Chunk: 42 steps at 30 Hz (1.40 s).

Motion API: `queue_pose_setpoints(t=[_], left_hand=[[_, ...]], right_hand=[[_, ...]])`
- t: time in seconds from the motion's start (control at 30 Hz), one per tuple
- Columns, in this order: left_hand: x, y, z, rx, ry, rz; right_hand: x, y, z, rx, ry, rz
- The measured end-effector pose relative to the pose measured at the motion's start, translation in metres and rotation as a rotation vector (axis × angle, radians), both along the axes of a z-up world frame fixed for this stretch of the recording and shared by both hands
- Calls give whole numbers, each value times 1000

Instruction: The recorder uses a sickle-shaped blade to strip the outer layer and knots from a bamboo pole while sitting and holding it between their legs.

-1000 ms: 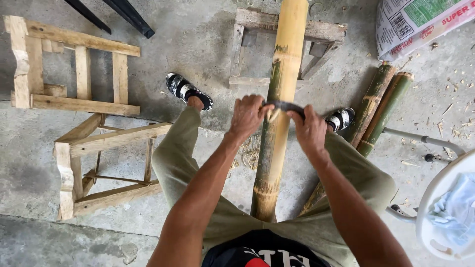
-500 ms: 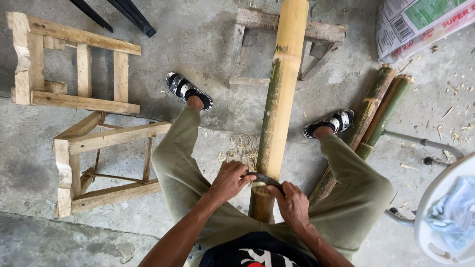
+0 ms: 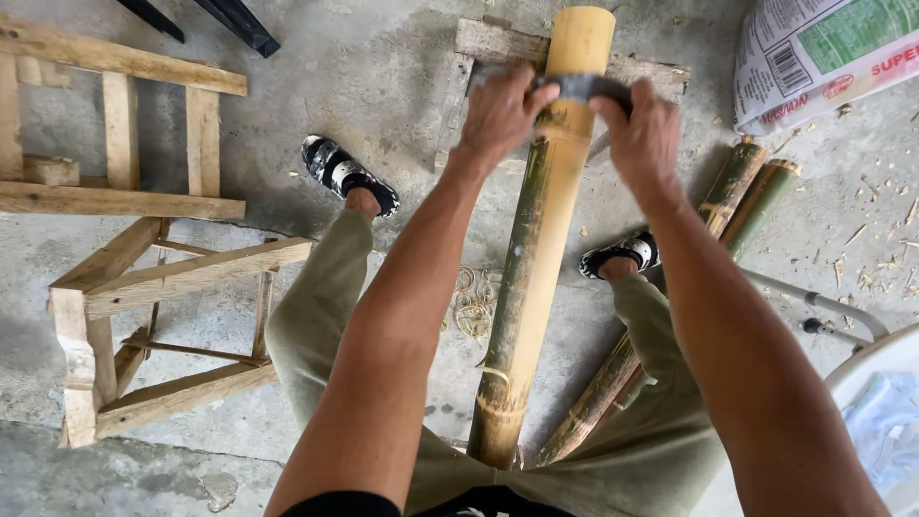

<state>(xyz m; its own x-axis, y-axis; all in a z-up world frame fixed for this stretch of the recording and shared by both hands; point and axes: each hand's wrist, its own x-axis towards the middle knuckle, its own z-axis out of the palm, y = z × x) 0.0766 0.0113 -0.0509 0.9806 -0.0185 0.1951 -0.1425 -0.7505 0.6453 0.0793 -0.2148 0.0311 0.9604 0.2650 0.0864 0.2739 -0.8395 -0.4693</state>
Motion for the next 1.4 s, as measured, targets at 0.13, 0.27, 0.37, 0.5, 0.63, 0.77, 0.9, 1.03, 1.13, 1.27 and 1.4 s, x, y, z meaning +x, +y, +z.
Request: queue_pose_setpoints(t=[0.13, 0.27, 0.37, 0.5, 0.63, 0.77, 0.9, 1.03, 1.13, 1.27, 1.4], left_hand=[[9, -5, 0, -82, -12, 24], [-19, -3, 1, -7, 4, 31], [-49, -2, 11, 6, 145, -6], [-91, -2, 5, 38, 157, -15], [-154, 0, 27, -7, -83, 23], [-214, -1, 35, 14, 186, -72], [-288, -2, 43, -55, 116, -111], [-369, 3, 47, -26, 183, -170], [-414, 14, 43, -127, 324, -279], [-375, 18, 48, -116, 545, -305], [-279, 9, 32, -157, 143, -178]], right_hand=[[16, -4, 1, -29, 44, -39], [-10, -1, -1, -23, 34, -7], [-39, 0, 5, -29, 27, -19], [-86, 0, 5, -55, 65, -40], [-148, 3, 15, -44, -10, -24], [-214, 1, 18, 36, 12, -45], [-293, -6, 10, 40, 99, -105], [-382, -12, 2, 55, 188, -144], [-423, -9, 26, -117, 424, -107], [-385, -14, 24, -131, 392, 6], [-271, -10, 22, -75, 193, 20]])
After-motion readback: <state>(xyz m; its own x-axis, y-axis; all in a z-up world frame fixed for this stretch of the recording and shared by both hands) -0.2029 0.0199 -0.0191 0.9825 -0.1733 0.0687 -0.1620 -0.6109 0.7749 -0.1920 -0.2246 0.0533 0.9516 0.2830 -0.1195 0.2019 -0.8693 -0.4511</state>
